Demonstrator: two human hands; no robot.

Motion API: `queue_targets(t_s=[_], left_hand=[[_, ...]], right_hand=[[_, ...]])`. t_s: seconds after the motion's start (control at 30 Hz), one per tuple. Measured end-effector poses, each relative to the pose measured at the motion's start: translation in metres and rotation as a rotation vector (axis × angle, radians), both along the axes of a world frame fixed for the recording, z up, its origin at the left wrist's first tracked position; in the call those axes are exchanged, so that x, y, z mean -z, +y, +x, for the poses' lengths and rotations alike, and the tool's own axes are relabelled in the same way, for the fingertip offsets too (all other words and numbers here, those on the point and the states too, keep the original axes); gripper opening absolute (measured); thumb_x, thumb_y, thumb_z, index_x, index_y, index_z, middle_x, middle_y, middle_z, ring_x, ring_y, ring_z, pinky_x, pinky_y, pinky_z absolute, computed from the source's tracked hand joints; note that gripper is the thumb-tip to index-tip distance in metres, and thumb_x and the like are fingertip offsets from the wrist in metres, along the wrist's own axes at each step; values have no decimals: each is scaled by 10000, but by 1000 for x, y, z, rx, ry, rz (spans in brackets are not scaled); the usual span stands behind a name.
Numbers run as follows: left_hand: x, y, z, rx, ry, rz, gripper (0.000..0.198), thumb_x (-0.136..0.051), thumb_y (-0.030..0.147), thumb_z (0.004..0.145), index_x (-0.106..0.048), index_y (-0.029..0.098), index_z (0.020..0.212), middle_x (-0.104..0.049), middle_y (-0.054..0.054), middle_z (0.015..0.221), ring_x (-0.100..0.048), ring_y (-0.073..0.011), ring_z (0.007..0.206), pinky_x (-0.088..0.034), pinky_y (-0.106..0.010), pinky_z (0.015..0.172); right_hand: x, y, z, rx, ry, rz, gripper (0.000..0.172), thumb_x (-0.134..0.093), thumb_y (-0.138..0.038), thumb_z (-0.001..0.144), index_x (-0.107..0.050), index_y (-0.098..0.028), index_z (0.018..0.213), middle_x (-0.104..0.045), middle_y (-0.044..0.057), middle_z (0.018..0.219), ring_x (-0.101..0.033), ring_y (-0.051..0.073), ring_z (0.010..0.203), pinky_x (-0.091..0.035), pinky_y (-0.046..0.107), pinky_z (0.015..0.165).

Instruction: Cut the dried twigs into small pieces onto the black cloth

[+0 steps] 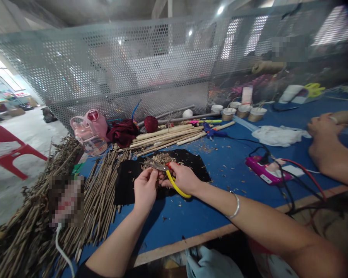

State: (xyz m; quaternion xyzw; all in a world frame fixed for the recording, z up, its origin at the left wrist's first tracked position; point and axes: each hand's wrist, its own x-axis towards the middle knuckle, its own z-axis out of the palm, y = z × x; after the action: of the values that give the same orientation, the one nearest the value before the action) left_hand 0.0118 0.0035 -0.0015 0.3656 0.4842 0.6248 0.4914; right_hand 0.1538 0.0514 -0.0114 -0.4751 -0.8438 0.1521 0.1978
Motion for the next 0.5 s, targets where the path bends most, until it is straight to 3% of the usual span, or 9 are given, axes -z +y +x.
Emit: queue_targets(t_s=[0.33,0.5], left_hand=[[2,3,-3,-93,79,24,287,-602,407,720,-604,126,779,-635,-16,658,-584,-110,573,-478,-224,567],[3,1,-4,-82,203,39,269,-565,399,751,-606,133,740,-632,-14,644,-578,-113,572,-477,-220,563]], right_hand=[[-1,3,1,-10,-15,20,502,-566,-657,645,-473,-197,822,-573,12,675,-529,145,584,-275,221,522],[-7,-1,2,-84,17,77,543,-580,-665,618,-425,-194,840,-565,21,722,-532,164,621,-293,226,536]])
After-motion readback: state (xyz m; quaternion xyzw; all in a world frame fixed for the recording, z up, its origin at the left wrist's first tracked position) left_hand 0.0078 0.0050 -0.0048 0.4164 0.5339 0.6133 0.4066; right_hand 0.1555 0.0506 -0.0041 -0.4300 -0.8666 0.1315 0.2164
